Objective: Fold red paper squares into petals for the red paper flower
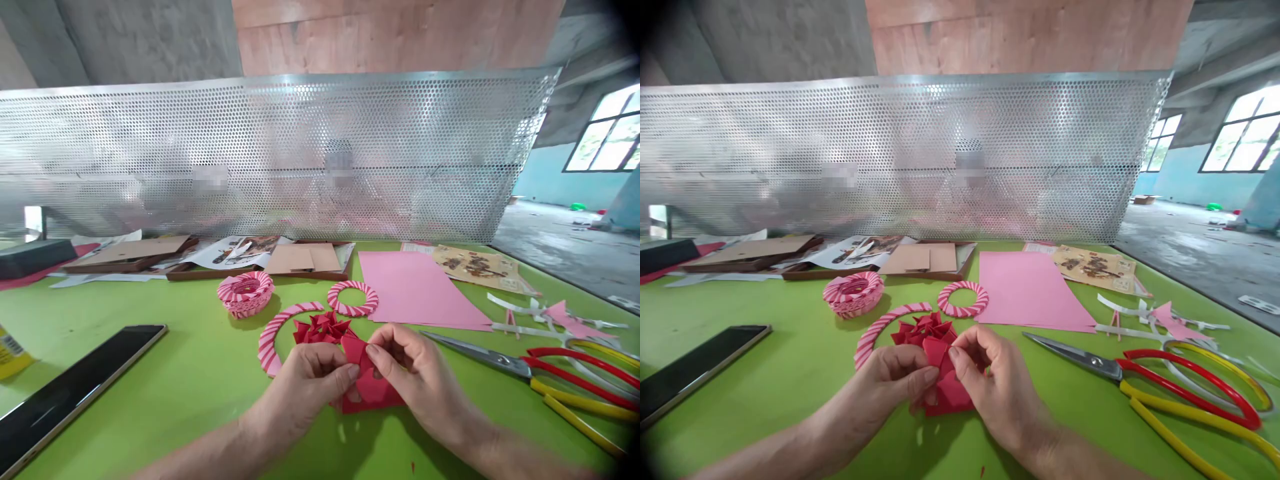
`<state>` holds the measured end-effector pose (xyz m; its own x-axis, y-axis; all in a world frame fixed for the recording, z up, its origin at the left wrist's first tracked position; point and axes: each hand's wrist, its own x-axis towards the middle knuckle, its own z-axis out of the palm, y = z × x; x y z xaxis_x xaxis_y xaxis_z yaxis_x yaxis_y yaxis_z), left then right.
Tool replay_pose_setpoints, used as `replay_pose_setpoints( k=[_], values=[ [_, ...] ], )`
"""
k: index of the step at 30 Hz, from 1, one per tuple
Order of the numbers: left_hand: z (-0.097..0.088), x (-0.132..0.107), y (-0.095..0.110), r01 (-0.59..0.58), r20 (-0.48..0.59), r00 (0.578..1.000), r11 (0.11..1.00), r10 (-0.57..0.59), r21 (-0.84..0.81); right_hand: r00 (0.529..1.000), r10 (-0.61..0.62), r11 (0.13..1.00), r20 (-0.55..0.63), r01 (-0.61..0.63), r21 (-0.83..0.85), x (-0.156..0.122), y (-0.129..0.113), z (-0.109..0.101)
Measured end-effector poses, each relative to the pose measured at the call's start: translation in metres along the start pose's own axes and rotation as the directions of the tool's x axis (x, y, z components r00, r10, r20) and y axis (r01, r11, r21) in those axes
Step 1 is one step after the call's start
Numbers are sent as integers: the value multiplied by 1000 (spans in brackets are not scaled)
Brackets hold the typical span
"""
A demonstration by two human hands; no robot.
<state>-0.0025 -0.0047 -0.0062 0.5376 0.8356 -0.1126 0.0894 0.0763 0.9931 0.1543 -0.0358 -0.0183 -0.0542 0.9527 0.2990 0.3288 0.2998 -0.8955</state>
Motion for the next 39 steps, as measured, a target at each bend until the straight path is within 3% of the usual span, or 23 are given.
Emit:
replay_pose_setpoints(
  k=[10, 15, 19, 23, 28, 34, 39],
  values=[
    [4, 0, -3, -20, -11, 1000, 999, 20, 27, 997, -61, 994, -42, 57, -93, -2, 1, 3],
    [7, 0, -1, -61, 23, 998, 997, 62, -41, 991, -120, 987, -51, 113, -118, -3, 1, 3],
    [7, 0, 1, -78, 15, 997, 994, 80, -82, 988, -141, 988, -62, 137, -64, -5, 2, 4],
    [6, -2, 0, -109, 59, 992, 991, 114, -83, 996, -87, 993, -35, 90, 76, -7, -1, 5],
    [8, -6, -3, -145, 74, 987, 989, 144, 7, 989, -120, 992, 91, 116, 44, -5, -6, 6],
    [10, -7, -1, -185, 49, 982, 975, 180, 126, 971, -237, 967, 45, 240, -82, -7, -2, 7],
    [11, -8, 4, -228, 16, 973, 940, 232, 255, 963, -268, 954, 42, 271, -128, -9, -1, 5]
  ],
)
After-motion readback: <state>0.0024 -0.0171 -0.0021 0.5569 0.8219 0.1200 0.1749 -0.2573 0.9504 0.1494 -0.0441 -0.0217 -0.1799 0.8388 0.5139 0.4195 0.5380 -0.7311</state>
